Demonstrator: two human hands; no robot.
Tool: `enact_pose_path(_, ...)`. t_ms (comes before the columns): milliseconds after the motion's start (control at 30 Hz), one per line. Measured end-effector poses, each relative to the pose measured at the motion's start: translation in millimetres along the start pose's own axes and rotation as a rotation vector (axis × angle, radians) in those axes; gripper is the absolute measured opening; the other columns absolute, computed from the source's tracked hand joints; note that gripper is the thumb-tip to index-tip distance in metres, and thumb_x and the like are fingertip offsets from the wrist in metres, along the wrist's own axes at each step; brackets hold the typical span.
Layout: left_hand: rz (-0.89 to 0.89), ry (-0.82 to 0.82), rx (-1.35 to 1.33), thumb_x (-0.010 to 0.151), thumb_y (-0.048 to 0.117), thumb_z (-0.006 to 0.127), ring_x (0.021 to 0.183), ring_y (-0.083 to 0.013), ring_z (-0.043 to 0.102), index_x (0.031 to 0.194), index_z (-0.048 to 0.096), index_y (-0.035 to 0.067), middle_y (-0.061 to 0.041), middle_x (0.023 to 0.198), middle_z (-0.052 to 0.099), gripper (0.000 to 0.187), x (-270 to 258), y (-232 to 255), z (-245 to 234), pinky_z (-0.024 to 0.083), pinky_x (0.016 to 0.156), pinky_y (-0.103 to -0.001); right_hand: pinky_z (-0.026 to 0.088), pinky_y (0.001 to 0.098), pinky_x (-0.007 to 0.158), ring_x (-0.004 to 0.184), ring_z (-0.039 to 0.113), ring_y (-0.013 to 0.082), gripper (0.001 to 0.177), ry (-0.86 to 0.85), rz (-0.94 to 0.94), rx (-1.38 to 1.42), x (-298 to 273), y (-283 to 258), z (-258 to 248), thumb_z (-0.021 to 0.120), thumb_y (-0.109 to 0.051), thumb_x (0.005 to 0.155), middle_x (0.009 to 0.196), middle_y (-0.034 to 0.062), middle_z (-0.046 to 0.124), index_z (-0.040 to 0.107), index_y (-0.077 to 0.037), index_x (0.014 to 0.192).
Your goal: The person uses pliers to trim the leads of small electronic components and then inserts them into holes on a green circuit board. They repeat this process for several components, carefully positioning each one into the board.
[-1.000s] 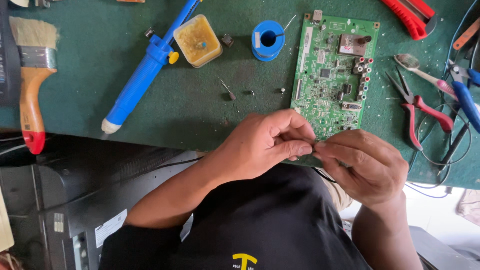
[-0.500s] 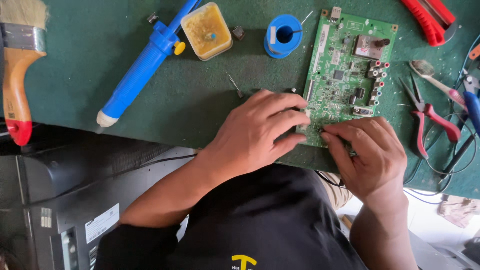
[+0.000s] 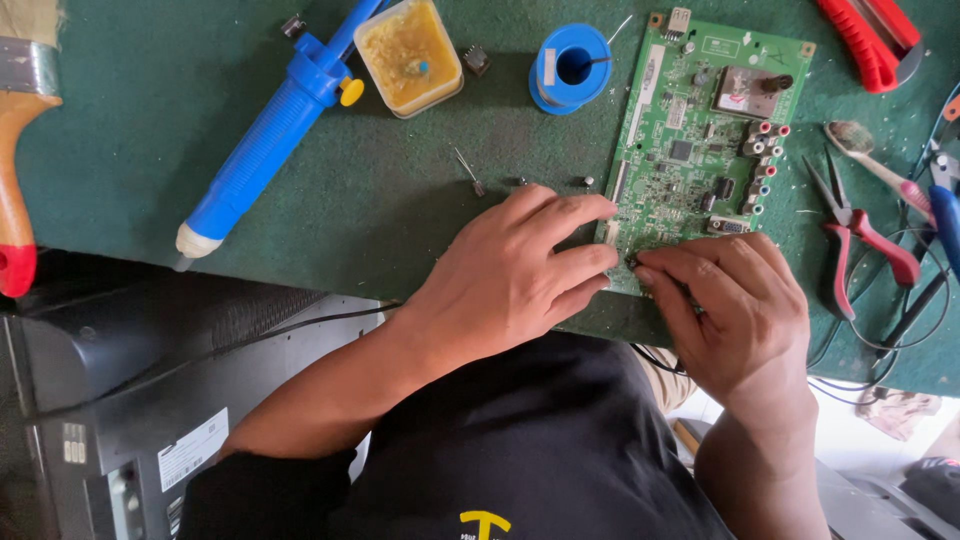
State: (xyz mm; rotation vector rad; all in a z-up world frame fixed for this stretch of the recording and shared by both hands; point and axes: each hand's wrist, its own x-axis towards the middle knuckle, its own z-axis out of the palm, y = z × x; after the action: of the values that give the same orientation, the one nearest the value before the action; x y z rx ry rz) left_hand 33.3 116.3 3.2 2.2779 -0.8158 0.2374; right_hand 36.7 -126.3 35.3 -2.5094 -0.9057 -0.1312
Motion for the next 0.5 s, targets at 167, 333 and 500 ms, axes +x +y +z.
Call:
enact_pose_path(167,0.002,0.013,-0.008,0.100,0.014,0.080,0.106,-0.0317,0.060,0.109,0.068,0.009,-0.012,0.135,0.062,0.016,1.3,0.8,0.7,0.052,0.097,-0.043,0.052,0.0432,0.088,0.088,0.064,0.0309,0.004,-0.028,-0.002,-0.018,1.0,-1.8,-1.9,0.076,-0.003,0.109,0.105,0.0117,0.074,0.077,0.001,0.109)
enact_pose_path(333,0.021,0.020,0.039,0.103,0.012,0.077,0.106,-0.0313,0.058,0.108,0.066,0.010,-0.013,0.134,0.062,0.012,0.3,2.4,-0.3,0.055,0.094,-0.042,0.052,0.0440,0.089,0.087,0.064,0.0305,0.006,-0.031,-0.019,-0.026,3.0,-5.0,-2.9,0.073,-0.002,0.110,0.104,0.0123,0.074,0.076,0.002,0.111)
enact_pose_path(500,0.023,0.019,0.083,0.100,0.010,0.073,0.102,-0.0301,0.057,0.103,0.065,0.012,-0.011,0.133,0.062,0.009,0.9,4.2,-0.4,0.056,0.087,-0.041,0.052,0.0444,0.085,0.085,0.064,0.0314,0.005,-0.017,-0.014,-0.002,3.3,-5.3,-3.0,0.073,-0.001,0.110,0.103,0.0135,0.074,0.075,0.003,0.109)
